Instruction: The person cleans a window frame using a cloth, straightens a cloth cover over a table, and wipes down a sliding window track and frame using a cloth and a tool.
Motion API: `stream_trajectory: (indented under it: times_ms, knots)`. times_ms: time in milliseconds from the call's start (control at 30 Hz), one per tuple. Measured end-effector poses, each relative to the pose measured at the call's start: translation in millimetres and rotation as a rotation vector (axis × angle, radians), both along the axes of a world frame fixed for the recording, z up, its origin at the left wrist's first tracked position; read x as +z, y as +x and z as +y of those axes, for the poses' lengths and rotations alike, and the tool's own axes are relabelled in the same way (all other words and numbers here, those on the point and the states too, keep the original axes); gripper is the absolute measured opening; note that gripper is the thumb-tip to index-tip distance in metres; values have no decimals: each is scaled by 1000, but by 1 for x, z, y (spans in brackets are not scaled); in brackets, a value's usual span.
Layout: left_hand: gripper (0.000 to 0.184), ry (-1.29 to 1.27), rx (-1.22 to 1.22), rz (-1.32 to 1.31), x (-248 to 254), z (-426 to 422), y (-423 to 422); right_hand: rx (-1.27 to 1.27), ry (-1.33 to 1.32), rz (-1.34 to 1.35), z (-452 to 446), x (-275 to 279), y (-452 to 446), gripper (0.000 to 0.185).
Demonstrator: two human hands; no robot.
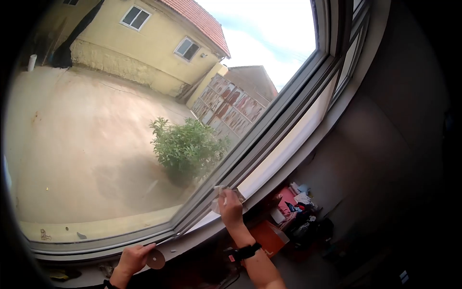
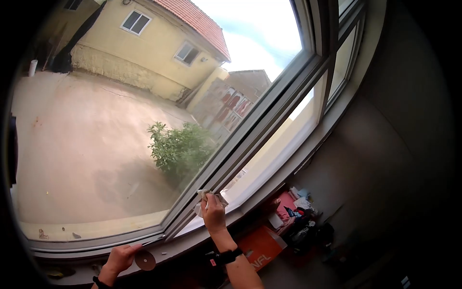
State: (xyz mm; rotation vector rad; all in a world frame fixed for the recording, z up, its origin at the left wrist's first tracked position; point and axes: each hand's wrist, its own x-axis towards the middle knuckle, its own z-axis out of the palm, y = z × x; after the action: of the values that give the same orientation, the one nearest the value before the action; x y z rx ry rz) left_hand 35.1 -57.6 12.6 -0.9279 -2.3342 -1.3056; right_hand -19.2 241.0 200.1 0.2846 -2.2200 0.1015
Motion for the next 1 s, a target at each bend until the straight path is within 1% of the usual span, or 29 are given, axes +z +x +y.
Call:
stream_trajectory:
  times_ms: [33,67,133,200,267,333,367,400,433,467,533,600,667,733,867,933,1000]
  knots:
    - [38,34,-2,3,-2,0,1,31,0,-83,0,-16,5,15]
    - [38,47,0,-5,-4,-1,1,-1,-90,-242,1,-26,9,12]
    - [38,33,4,5,-5,-4,2,8,-122,-411,-5,-6,20,9]
    - [38,35,1,-15,-6,-4,1,33,-6,-188,-8,35,22,9]
    - [40,66,-13,-4,-7,-3,-1,-59,106,23,-18,92,23,10]
    - [40,65,-15,-7,-8,1,-2,-126,176,212,-16,137,15,11]
    - [40,62,-36,-12,-6,2,-4,-128,187,211,-15,151,9,11]
    - [41,57,-59,-15,-5,3,-5,-179,268,243,-13,161,3,11]
    - [41,65,-65,-13,-7,5,-6,-230,351,275,-10,167,-1,11]
    - [41,49,-67,-2,-10,8,-7,-233,362,280,-8,164,-5,11]
    - [41,41,-74,10,-16,12,-8,-260,326,296,-5,139,-9,12]
    - [41,57,-67,10,-21,16,-10,-270,348,250,-1,105,-7,12]
    - [40,71,-69,25,-20,17,-13,-284,366,152,-11,69,4,13]
    - [38,91,-70,47,-14,18,-15,-230,360,62,-4,27,6,13]
    - [37,117,-86,50,-5,17,-19,-188,453,-128,-5,-56,17,12]
    - [39,108,-97,43,-5,14,-19,-200,394,-300,-12,-85,22,11]
    - [40,114,-104,35,-5,11,-19,-201,196,-506,-2,-125,19,12]
